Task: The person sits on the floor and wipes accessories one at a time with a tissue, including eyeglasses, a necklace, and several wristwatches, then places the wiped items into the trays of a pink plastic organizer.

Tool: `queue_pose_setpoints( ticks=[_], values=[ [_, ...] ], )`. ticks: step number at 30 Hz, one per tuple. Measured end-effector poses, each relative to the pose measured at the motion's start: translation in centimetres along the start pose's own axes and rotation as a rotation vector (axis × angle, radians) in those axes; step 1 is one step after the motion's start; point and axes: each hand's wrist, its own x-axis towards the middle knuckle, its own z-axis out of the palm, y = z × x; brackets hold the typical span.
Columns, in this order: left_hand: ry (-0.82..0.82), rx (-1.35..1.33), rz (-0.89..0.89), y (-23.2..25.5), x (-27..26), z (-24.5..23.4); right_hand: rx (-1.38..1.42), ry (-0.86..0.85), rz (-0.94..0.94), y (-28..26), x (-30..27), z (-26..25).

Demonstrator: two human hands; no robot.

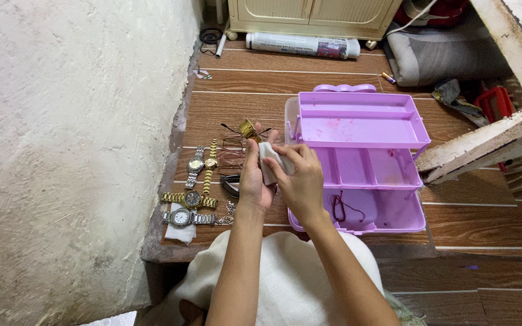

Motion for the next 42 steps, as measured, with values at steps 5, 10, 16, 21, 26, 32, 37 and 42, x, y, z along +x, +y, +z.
queue_pose_setpoints(
  ticks=[5,10,16,21,26,32,37,42],
  values=[
    [0.06,0.014,-0.02,0.1,0.3,0.0,-0.136,0.01,0.026,-0.2,-1.1,-0.2],
    [0.081,0.061,0.007,0.1,0.4,-0.4,-0.055,-0.084,0.158,0.5,-0.7,-0.1],
    [-0.007,0.031,0.053,0.1,0.3,-0.6,0.533,-0.254,0.362,1.7,1.4,-0.6],
    [0.051,0.038,0.053,0.3,0.3,-0.4,0.386,-0.3,0.39,1.4,1.5,-0.9],
    [0.087,0.063,0.02,0.9,0.0,0.0,0.383,-0.311,0.305,1.6,1.2,-1.2],
    [0.113,0.391,-0.09,2.1,-1.7,0.6,0.771,-0.365,0.448,2.5,2.2,-2.0],
    [0.119,0.575,-0.205,2.8,-4.2,0.5,0.996,-0.337,0.47,2.0,2.2,-3.3],
    [0.034,0.694,-0.206,3.1,-5.7,0.0,1.103,-0.289,0.47,0.5,1.6,-5.1]
  ],
)
